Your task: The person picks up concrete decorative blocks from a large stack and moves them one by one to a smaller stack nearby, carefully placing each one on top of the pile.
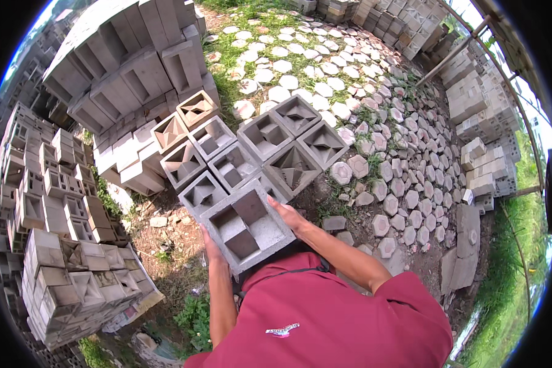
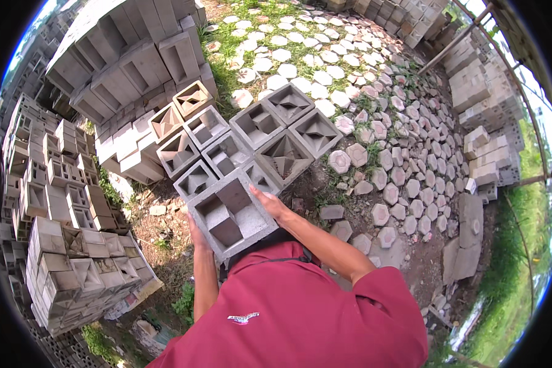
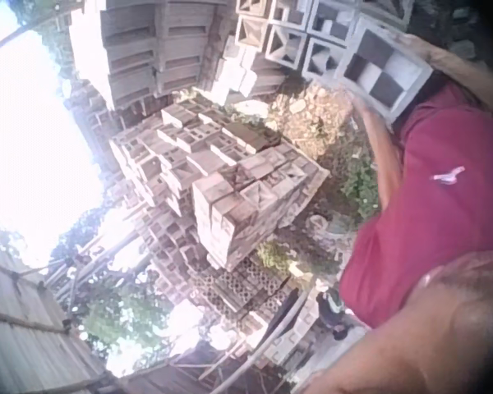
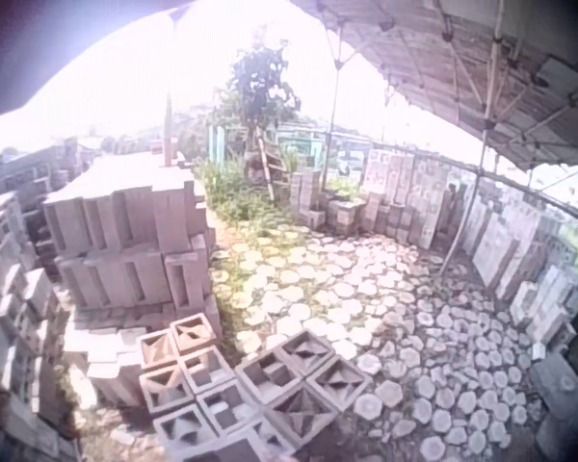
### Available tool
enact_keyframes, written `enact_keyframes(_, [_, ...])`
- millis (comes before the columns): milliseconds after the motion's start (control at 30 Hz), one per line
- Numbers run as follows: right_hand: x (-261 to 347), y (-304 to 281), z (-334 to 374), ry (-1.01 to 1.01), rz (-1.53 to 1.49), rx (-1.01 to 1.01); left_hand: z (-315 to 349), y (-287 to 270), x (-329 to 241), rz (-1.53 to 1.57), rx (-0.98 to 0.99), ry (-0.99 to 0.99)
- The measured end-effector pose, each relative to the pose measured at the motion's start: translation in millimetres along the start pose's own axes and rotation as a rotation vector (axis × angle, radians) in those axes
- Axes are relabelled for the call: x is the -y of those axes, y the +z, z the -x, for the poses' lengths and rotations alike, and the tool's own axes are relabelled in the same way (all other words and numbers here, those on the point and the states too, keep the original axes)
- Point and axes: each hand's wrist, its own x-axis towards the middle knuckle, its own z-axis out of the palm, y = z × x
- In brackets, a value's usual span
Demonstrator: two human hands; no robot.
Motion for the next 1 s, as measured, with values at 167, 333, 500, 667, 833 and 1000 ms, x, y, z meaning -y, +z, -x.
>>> enact_keyframes(167, [-26.8,-1.2,-14.1,-0.004,0.018,-0.143,-39.9,-29.5,-1.0,-0.033,0.074,-0.122])
enact_keyframes(333, [-58.4,-18.6,-9.8,-0.104,0.005,-0.254,-41.0,-20.6,11.1,-0.214,0.058,-0.337])
enact_keyframes(500, [-59.5,-27.0,-15.0,0.017,0.016,-0.261,-67.7,-38.9,35.5,-0.299,0.028,-0.368])
enact_keyframes(667, [-93.5,-68.5,-38.9,0.028,-0.028,-0.235,-93.1,-54.2,69.8,-0.283,-0.05,-0.379])
enact_keyframes(833, [-72.2,-79.9,-34.2,0.171,-0.105,-0.123,-90.3,-68.7,81.8,-0.334,-0.148,-0.519])
enact_keyframes(1000, [-33.8,-81.2,-23.2,0.023,0.285,-0.189,-71.8,-71.6,87.4,-0.162,-0.133,-0.487])
